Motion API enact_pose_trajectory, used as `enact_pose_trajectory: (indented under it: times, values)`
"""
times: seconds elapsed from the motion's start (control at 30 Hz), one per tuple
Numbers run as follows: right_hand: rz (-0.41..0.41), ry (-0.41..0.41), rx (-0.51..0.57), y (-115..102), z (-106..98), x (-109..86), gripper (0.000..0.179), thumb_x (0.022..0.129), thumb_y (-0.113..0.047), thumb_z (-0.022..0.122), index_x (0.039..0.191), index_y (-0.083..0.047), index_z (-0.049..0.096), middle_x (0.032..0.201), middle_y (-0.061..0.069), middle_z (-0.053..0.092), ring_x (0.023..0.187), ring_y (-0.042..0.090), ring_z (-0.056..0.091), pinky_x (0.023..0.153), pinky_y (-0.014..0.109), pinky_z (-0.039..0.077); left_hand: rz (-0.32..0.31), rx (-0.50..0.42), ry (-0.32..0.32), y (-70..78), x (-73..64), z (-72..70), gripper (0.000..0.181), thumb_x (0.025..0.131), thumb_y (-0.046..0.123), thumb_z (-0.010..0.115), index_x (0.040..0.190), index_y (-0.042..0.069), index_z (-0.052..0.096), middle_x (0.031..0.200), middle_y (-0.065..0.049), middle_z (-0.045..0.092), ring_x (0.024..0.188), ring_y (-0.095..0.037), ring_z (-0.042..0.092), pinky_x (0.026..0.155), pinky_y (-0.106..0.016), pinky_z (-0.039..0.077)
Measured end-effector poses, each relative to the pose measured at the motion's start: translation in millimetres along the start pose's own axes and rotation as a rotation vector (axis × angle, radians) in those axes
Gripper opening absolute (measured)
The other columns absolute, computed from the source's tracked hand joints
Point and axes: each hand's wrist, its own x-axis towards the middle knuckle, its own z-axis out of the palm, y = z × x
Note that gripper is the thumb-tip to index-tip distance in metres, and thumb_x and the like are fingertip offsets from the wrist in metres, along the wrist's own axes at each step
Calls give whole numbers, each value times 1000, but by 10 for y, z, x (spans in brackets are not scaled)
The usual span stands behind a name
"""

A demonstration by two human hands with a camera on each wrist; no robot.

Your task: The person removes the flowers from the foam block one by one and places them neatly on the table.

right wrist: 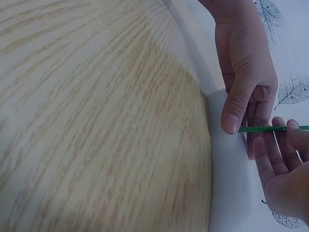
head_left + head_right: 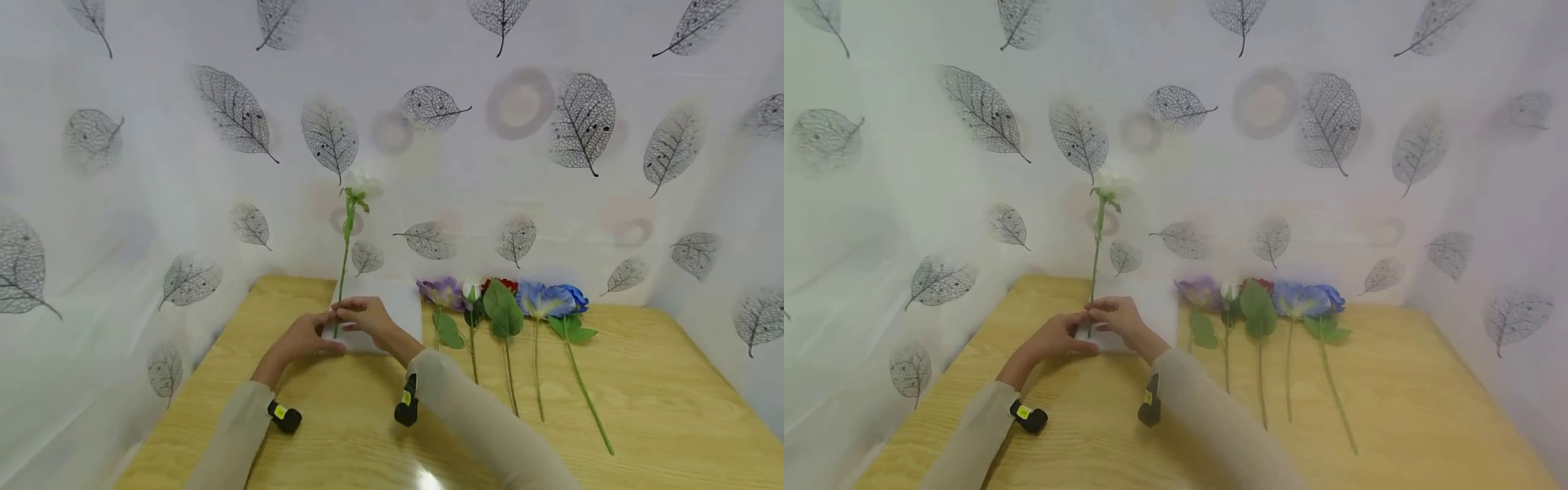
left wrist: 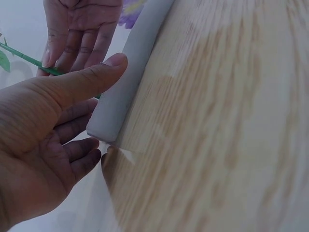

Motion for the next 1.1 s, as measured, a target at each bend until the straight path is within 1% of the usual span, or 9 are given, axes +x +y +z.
enact_pose_trajectory:
  times: [0.17, 0.3, 0.43, 0.57, 0.7, 0.77, 0.9, 1.1]
  values:
    - [10, 7, 3, 52, 14, 5, 25, 99, 0, 63, 121, 11, 68, 119, 24, 73, 97, 17, 73, 93, 44, 61, -4, -1, 3, -16, -17, 24, 80, 77, 33, 91, 142, -2, 58, 144, -21, 59, 135, -40, 54, 114, -56, 43]
    - [-16, 9, -8, 72, 24, 21, 25, 99, -1, 62, 120, 11, 68, 118, 24, 73, 98, 20, 74, 91, 42, 62, 0, 1, 13, -19, -16, 20, 80, 77, 32, 91, 141, -2, 58, 144, -22, 59, 135, -41, 54, 115, -56, 42]
    - [-45, 1, -20, 88, 38, 33, 23, 99, 2, 61, 118, 14, 67, 116, 26, 73, 98, 20, 74, 90, 41, 62, 13, 6, 11, -21, -15, 12, 74, 77, 32, 91, 138, 1, 63, 141, -20, 62, 132, -39, 56, 113, -56, 44]
    - [-52, -1, -26, 84, 52, 38, 21, 99, 4, 59, 115, 15, 67, 114, 28, 72, 94, 16, 72, 92, 42, 61, 34, 27, 11, -24, -9, 6, 68, 77, 32, 90, 133, 3, 66, 137, -18, 65, 128, -37, 59, 109, -55, 47]
    - [-63, 17, -19, 66, 61, 46, 20, 99, 5, 58, 114, 16, 67, 113, 29, 72, 92, 15, 72, 95, 45, 60, 30, 7, 16, -18, 15, -2, 65, 78, 31, 90, 132, 4, 67, 136, -16, 66, 127, -35, 60, 110, -54, 47]
    - [-68, 27, -14, 60, 64, 48, 20, 99, 6, 58, 113, 16, 67, 113, 29, 72, 92, 15, 72, 95, 46, 60, 34, 11, 18, -16, 26, -7, 63, 78, 31, 90, 131, 4, 68, 135, -16, 67, 125, -34, 61, 108, -53, 48]
    - [-65, 43, 2, 71, 72, 48, 20, 98, 6, 59, 114, 17, 67, 113, 29, 72, 91, 14, 72, 94, 44, 60, 34, 15, 9, -22, 38, -8, 61, 78, 31, 90, 127, 3, 69, 132, -16, 69, 122, -33, 62, 106, -53, 49]
    - [-68, 51, 2, 100, 82, 63, 20, 98, 6, 59, 113, 17, 67, 111, 28, 73, 89, 12, 72, 91, 40, 62, 43, 12, 23, -25, 25, 7, 58, 77, 30, 91, 124, 4, 70, 127, -14, 71, 117, -30, 64, 104, -50, 51]
